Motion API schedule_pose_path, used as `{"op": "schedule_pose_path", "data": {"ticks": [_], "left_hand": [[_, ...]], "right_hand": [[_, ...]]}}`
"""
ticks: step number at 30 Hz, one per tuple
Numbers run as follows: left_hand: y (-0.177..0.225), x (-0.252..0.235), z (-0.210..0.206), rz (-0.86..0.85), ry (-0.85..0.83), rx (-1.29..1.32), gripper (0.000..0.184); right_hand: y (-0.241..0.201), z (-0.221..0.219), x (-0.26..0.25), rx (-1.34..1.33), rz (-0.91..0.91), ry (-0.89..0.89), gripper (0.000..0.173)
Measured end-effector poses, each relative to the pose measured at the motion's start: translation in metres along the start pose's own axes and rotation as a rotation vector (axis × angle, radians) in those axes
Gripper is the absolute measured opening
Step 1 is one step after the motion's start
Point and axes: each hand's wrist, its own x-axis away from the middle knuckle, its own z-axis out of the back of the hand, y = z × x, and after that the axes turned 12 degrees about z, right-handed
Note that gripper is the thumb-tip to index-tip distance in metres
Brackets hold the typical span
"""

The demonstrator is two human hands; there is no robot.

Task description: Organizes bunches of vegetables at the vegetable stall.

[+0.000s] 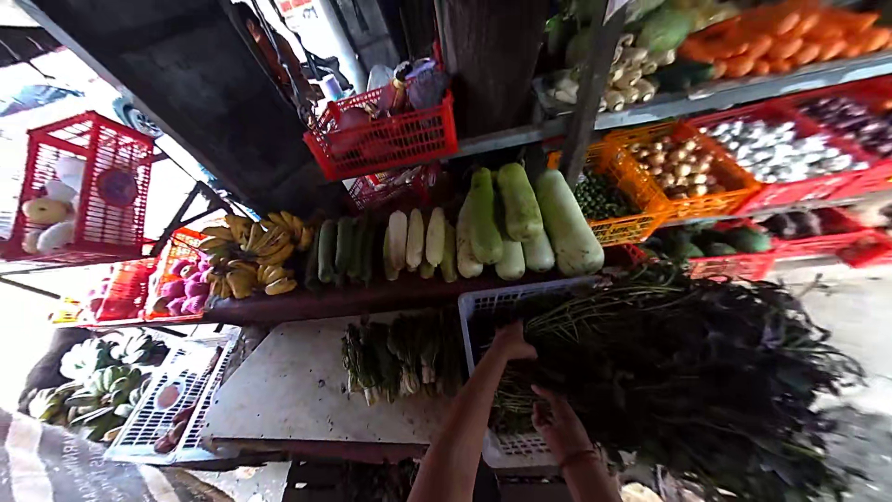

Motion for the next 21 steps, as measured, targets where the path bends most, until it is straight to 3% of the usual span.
{"op": "schedule_pose_path", "data": {"ticks": [3,6,9,13,18,21], "left_hand": [[0.004,-0.001,0.002,0.020,0.002,-0.003,0.081],[0.003,-0.004,0.003,-0.017,0.028,0.023,0.081],[0.003,0.001,0.017,-0.129,0.052,0.068,0.089],[0.021,0.023,0.045,-0.261,-0.077,-0.046,0.095],[0.045,0.052,0.068,-0.308,-0.028,-0.022,0.088],[0.058,0.074,0.078,-0.324,0.000,-0.113,0.081]], "right_hand": [[0.003,0.002,-0.004,0.021,-0.006,-0.047,0.042],[0.005,0.001,-0.008,0.066,-0.024,-0.057,0.038],[0.002,0.004,-0.006,0.084,-0.053,-0.064,0.056],[0.000,0.010,0.000,0.073,0.023,-0.094,0.069],[-0.006,0.003,0.014,-0.008,0.150,-0.015,0.073],[-0.003,0.004,0.013,0.019,0.272,0.009,0.094]]}}
